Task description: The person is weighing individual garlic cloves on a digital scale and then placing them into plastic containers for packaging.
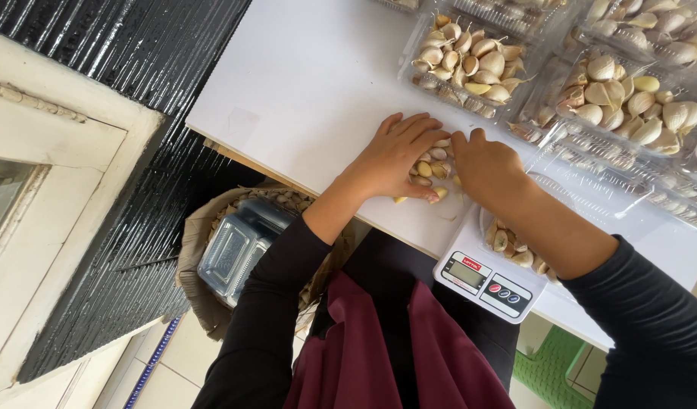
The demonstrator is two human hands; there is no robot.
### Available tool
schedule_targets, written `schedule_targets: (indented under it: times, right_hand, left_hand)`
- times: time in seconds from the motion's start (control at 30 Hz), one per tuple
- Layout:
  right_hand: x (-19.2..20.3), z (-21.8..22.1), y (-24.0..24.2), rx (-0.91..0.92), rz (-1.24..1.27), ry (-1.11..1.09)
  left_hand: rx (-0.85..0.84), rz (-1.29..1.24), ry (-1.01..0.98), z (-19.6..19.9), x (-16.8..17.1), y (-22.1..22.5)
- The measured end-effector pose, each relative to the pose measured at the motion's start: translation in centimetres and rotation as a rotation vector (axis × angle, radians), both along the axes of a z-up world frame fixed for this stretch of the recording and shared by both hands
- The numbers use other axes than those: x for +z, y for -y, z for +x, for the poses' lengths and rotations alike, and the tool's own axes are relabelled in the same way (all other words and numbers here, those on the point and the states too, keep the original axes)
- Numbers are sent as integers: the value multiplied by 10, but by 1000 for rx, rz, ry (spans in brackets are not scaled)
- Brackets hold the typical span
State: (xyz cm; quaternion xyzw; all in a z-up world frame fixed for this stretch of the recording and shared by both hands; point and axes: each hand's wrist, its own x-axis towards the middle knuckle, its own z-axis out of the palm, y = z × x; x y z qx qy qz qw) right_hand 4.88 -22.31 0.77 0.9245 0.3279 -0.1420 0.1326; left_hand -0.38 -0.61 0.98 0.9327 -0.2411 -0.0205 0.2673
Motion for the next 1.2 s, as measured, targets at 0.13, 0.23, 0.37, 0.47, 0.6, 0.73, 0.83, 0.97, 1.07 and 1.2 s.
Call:
schedule_targets:
  times: [0.13, 0.23, 0.37, 0.47, 0.6, 0.73, 0.83, 0.97, 1.07, 1.2]
  right_hand:
    - [31, -1, -5, 23, 152, -111]
    - [60, -9, -13, -10, 272, -193]
    - [86, -17, -21, -22, 334, -238]
    - [75, -17, -31, -16, 369, -216]
    - [69, -31, -50, 31, 367, -186]
    - [45, -33, -64, 102, 278, -114]
    - [32, -34, -70, 213, 186, 75]
    - [22, -27, -77, 301, 175, 82]
    - [14, -24, -78, 393, 166, 106]
    - [-9, -15, -75, 458, 224, 174]
  left_hand:
    - [-4, -89, 63, -10, -8, 1]
    - [5, -165, 71, -20, -2, -1]
    - [117, -304, 252, -30, -13, -14]
    - [303, -259, 315, -45, -10, -22]
    - [383, -186, 271, -58, -9, -33]
    - [378, -352, 138, -67, -2, -25]
    - [415, -551, 58, -65, -4, -23]
    - [599, -800, 107, -67, -5, -25]
    - [669, -903, 146, -68, -6, -26]
    - [672, -957, 143, -71, -2, -27]
